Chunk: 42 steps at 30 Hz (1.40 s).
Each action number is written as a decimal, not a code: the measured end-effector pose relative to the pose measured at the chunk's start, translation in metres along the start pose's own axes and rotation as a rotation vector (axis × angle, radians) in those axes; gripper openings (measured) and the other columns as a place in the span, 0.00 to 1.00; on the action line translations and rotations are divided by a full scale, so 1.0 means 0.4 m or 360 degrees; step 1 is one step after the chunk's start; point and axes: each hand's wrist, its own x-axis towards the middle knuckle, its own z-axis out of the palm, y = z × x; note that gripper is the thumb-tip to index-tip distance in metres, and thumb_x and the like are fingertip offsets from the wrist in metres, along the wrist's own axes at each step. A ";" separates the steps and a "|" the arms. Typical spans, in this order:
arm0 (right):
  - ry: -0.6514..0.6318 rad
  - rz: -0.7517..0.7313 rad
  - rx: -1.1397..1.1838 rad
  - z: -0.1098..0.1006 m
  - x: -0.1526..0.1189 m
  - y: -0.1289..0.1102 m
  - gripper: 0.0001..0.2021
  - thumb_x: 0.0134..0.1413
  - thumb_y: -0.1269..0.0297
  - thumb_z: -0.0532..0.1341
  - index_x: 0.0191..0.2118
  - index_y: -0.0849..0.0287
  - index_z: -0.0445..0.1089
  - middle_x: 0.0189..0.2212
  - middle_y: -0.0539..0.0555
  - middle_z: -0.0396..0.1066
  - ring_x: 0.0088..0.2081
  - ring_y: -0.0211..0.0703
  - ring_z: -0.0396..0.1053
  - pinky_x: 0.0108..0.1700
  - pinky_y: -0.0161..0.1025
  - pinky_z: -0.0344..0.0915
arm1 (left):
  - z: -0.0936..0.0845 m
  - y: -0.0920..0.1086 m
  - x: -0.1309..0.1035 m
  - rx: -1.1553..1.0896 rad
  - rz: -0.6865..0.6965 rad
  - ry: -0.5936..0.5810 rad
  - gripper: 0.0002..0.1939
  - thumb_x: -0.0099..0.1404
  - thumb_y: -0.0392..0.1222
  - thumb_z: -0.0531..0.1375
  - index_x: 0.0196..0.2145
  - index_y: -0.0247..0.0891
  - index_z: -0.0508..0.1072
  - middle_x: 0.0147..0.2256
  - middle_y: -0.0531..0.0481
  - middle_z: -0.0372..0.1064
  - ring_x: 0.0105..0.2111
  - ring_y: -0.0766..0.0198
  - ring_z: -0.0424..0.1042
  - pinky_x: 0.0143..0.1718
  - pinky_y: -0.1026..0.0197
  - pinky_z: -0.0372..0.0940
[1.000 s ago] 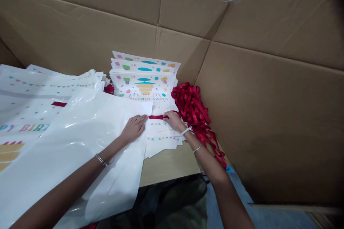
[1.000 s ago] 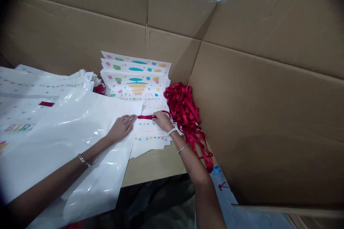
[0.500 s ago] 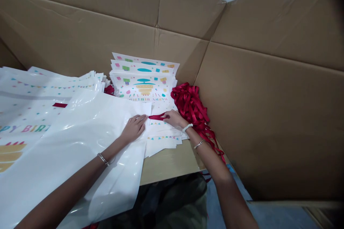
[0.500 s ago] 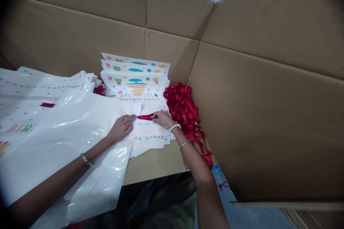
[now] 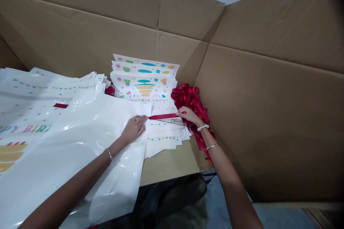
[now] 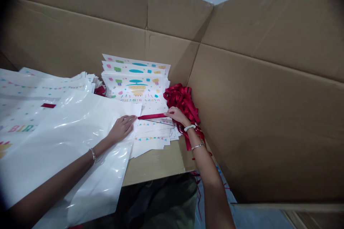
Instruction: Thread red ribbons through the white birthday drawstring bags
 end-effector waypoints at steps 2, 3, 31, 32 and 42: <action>0.0006 0.0025 0.0014 -0.007 -0.019 0.005 0.16 0.67 0.53 0.63 0.44 0.65 0.73 0.41 0.54 0.73 0.41 0.42 0.71 0.46 0.42 0.71 | 0.002 -0.002 0.000 -0.0006 0.0008 0.0019 0.25 0.75 0.44 0.48 0.64 0.38 0.70 0.62 0.42 0.67 0.58 0.45 0.63 0.59 0.41 0.60; 0.0010 0.0035 0.0021 -0.007 -0.025 0.006 0.17 0.68 0.54 0.62 0.48 0.65 0.72 0.44 0.55 0.73 0.42 0.43 0.72 0.46 0.43 0.72 | 0.003 -0.003 0.000 -0.0007 0.0009 0.0025 0.25 0.75 0.43 0.48 0.64 0.38 0.70 0.61 0.43 0.68 0.58 0.45 0.63 0.59 0.42 0.60; -0.0413 0.0314 -0.1203 0.031 -0.104 -0.054 0.11 0.64 0.71 0.59 0.42 0.57 0.79 0.43 0.56 0.79 0.46 0.44 0.75 0.45 0.35 0.57 | 0.004 -0.004 -0.003 -0.0013 -0.0016 0.0011 0.25 0.76 0.44 0.47 0.65 0.38 0.69 0.62 0.42 0.67 0.59 0.45 0.62 0.59 0.41 0.60; -0.0391 0.0293 -0.1202 0.031 -0.103 -0.055 0.11 0.64 0.71 0.58 0.42 0.57 0.80 0.43 0.56 0.79 0.46 0.44 0.75 0.46 0.35 0.57 | 0.005 -0.004 -0.004 -0.0011 -0.0014 0.0010 0.25 0.76 0.44 0.47 0.65 0.37 0.69 0.62 0.42 0.67 0.59 0.45 0.62 0.59 0.41 0.60; -0.0286 -0.0006 -0.0893 0.141 0.020 -0.127 0.10 0.65 0.67 0.60 0.44 0.62 0.80 0.41 0.59 0.79 0.42 0.43 0.73 0.47 0.35 0.62 | -0.002 0.006 -0.002 0.0022 -0.0011 0.0039 0.26 0.74 0.41 0.48 0.65 0.38 0.68 0.62 0.42 0.67 0.60 0.44 0.61 0.58 0.42 0.60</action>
